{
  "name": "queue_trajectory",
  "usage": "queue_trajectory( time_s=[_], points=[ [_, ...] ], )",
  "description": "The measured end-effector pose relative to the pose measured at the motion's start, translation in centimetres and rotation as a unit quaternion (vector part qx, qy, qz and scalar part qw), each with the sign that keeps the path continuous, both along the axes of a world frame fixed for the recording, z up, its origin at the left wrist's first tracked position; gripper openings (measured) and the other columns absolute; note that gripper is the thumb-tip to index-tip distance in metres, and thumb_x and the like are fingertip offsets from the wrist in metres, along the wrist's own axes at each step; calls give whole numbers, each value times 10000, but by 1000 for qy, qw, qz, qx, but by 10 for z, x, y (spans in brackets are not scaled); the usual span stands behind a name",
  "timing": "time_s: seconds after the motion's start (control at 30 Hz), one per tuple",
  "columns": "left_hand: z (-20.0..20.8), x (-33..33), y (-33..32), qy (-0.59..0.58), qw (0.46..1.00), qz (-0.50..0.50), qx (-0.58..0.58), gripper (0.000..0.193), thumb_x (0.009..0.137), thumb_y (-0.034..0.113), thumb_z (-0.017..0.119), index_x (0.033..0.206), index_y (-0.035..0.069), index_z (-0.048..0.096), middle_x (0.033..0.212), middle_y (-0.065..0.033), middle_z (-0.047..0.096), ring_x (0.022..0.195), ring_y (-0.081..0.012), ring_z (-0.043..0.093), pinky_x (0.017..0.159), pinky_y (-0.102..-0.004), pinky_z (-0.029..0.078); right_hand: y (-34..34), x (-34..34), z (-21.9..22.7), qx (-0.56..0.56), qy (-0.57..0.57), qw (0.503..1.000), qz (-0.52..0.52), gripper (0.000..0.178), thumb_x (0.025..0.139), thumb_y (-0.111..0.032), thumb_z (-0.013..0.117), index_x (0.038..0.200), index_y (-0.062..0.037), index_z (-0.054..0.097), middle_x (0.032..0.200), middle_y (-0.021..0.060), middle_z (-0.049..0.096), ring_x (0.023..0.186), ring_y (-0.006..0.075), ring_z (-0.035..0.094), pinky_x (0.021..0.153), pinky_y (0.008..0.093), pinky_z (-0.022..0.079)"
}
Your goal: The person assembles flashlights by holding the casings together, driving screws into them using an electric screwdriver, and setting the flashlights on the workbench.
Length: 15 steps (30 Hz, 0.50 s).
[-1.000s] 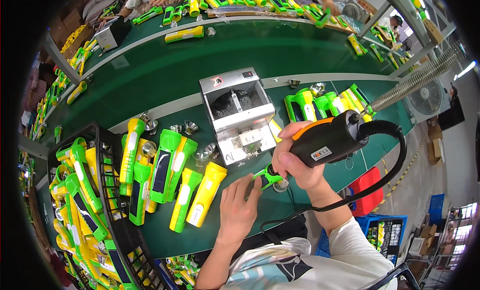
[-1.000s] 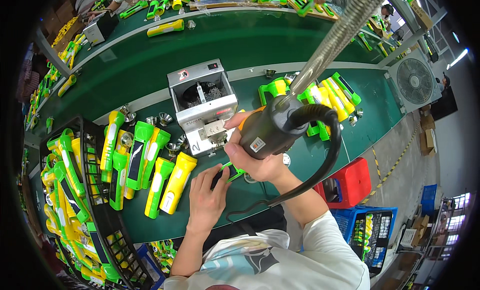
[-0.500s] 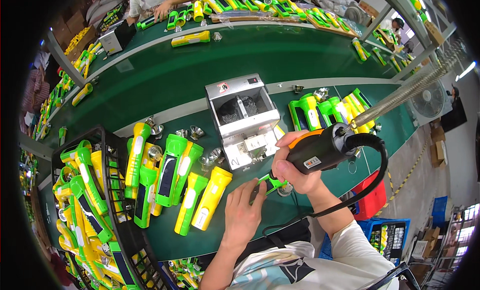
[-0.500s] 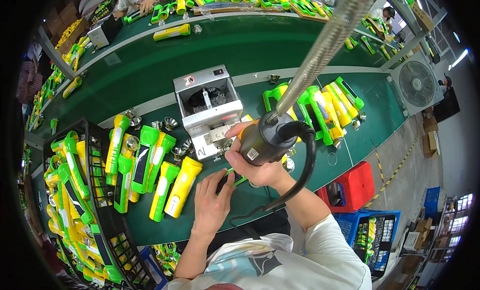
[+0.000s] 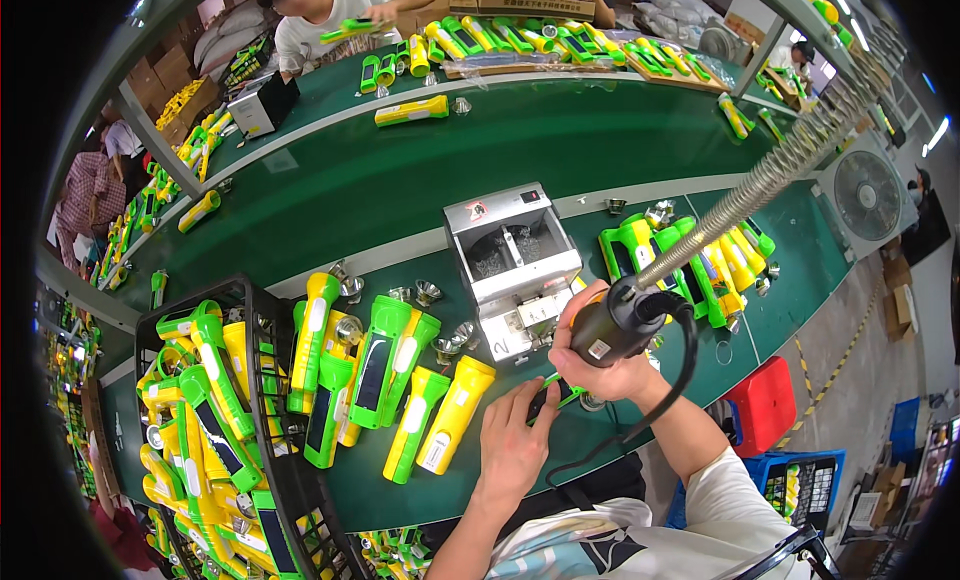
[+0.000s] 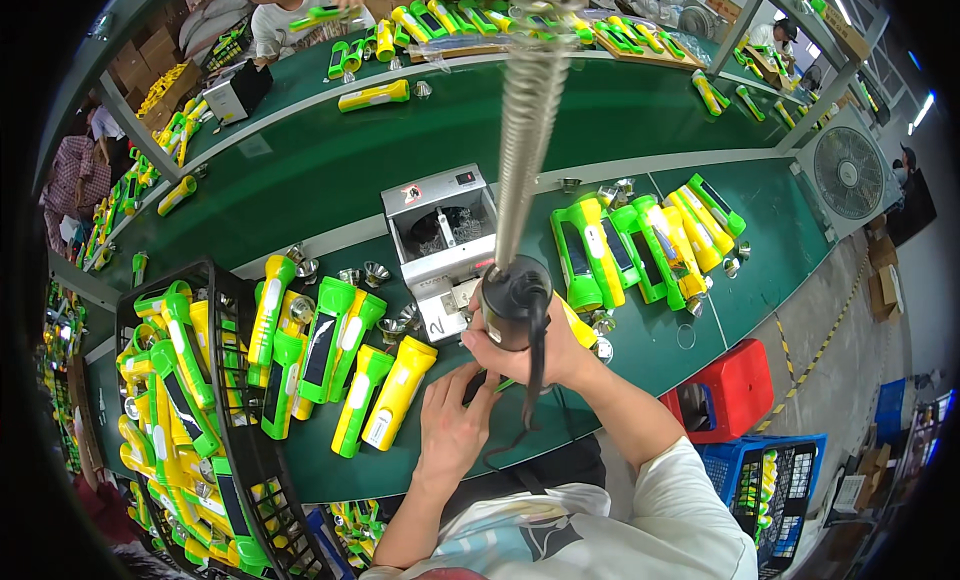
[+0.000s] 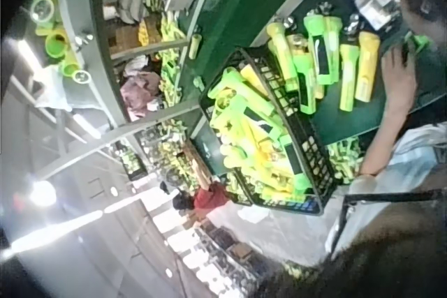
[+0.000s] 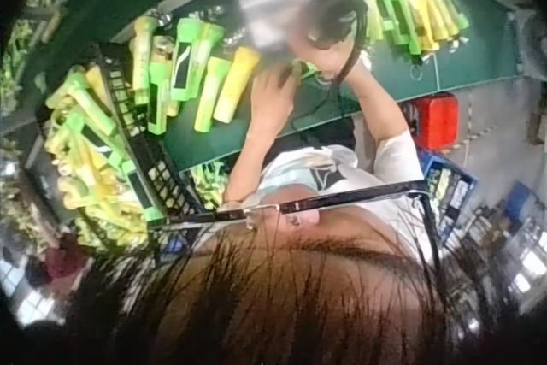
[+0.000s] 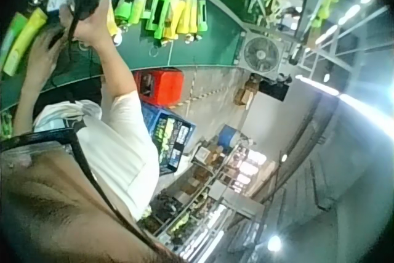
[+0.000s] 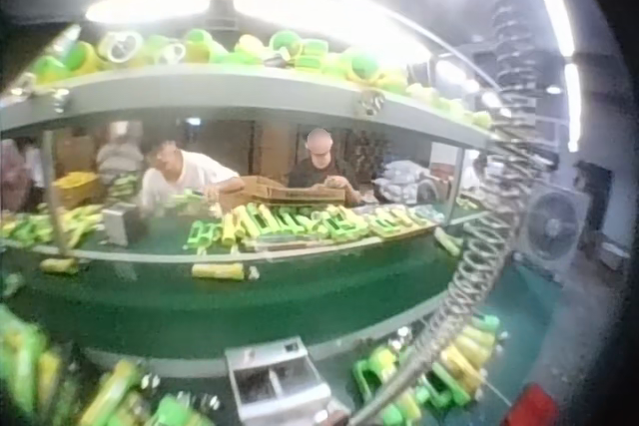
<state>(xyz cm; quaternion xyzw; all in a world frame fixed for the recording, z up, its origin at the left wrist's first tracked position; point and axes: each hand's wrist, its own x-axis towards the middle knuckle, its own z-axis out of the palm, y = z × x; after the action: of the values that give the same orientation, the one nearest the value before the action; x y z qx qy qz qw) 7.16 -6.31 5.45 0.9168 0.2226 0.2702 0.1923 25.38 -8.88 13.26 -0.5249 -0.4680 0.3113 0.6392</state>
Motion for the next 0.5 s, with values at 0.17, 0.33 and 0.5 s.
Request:
queue_trajectory(
  time_s=[0.17, 0.33, 0.5],
  points=[
    [0, 3, 3, -16, 1000, -7, -7, 366, 830, 121, 779, 1189, 83, 719, 1212, -121, 662, 1107, -304, 639, 914, -426, 499, -2, -3, -7, -19, 56, 998, -23, 408, 834, 11, 712, 1138, -44, 444, 755, 50, 635, 601, 102, 604, 552, 279, 490],
    [1, 1, 3, 1, 1000, -8, -5, 414, 859, 129, 749, 1267, 93, 689, 1274, -109, 661, 1134, -280, 642, 929, -408, 495, 2, 2, -4, -5, -40, 999, -2, 368, 830, 29, 702, 1100, -31, 460, 752, 43, 621, 637, 87, 603, 581, 268, 498],
    [-1, -1, 1, 9, 1000, 4, 4, 417, 867, 118, 728, 1280, 92, 682, 1294, -119, 654, 1130, -283, 637, 929, -406, 491, 3, -5, 0, 13, -30, 999, 15, 363, 822, 26, 703, 1091, -30, 465, 775, 40, 619, 649, 91, 604, 593, 271, 500]
  ],
)
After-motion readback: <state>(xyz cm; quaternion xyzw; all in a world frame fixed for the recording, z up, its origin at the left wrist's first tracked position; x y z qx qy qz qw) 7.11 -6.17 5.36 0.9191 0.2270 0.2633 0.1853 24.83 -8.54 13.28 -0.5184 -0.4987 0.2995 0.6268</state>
